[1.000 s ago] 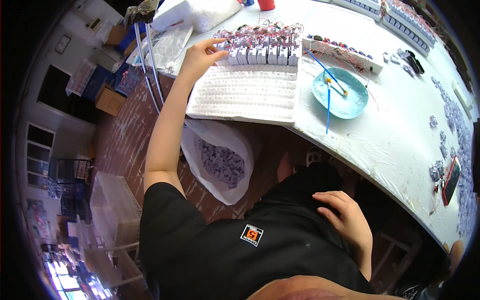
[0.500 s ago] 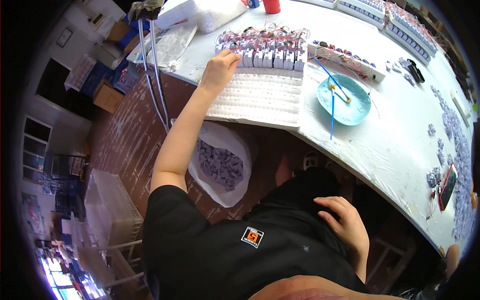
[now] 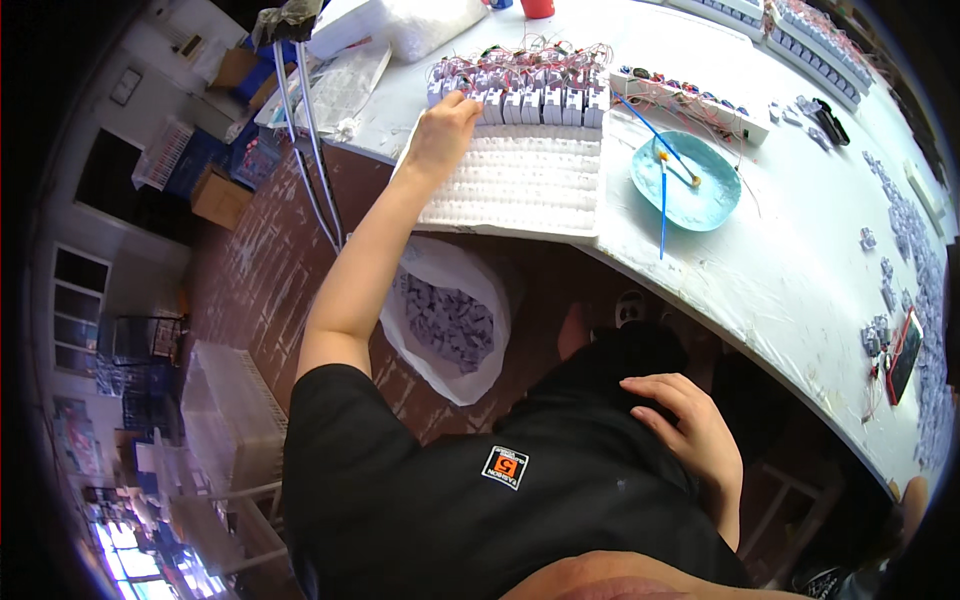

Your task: Assembling and inspecting electronic components at a workbench.

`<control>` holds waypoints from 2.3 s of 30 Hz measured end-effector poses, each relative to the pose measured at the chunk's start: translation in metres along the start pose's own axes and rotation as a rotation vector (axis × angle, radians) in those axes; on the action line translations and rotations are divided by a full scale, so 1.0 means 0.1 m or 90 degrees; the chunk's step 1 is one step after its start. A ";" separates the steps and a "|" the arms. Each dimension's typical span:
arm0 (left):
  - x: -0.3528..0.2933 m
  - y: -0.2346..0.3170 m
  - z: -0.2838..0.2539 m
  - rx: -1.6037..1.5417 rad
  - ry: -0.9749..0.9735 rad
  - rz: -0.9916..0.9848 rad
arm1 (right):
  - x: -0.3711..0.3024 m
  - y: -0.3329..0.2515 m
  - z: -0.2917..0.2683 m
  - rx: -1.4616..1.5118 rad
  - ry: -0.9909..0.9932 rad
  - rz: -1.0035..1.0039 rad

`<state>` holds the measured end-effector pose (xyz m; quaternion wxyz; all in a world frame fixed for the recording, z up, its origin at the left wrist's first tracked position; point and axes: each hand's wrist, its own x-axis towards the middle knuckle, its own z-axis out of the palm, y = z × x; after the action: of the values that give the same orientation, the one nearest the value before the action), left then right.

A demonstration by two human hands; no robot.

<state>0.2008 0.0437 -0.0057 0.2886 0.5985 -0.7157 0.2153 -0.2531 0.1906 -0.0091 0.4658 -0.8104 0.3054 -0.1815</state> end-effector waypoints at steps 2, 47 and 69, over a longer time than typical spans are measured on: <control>0.03 -0.01 -0.04 0.004 -0.021 -0.007 | -0.05 -0.02 0.02 -0.008 -0.002 -0.013; -0.45 3.21 0.40 -0.599 -0.040 0.104 | 0.39 1.97 -3.06 -0.663 0.540 0.401; -0.42 3.21 0.37 -0.616 -0.051 0.117 | -0.90 1.48 -3.17 -0.530 0.393 0.540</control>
<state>-0.1145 0.1113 -0.0497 0.4856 0.3383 -0.7937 -0.1405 -0.5517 -0.0096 0.0205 0.0366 -0.6434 0.7611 -0.0731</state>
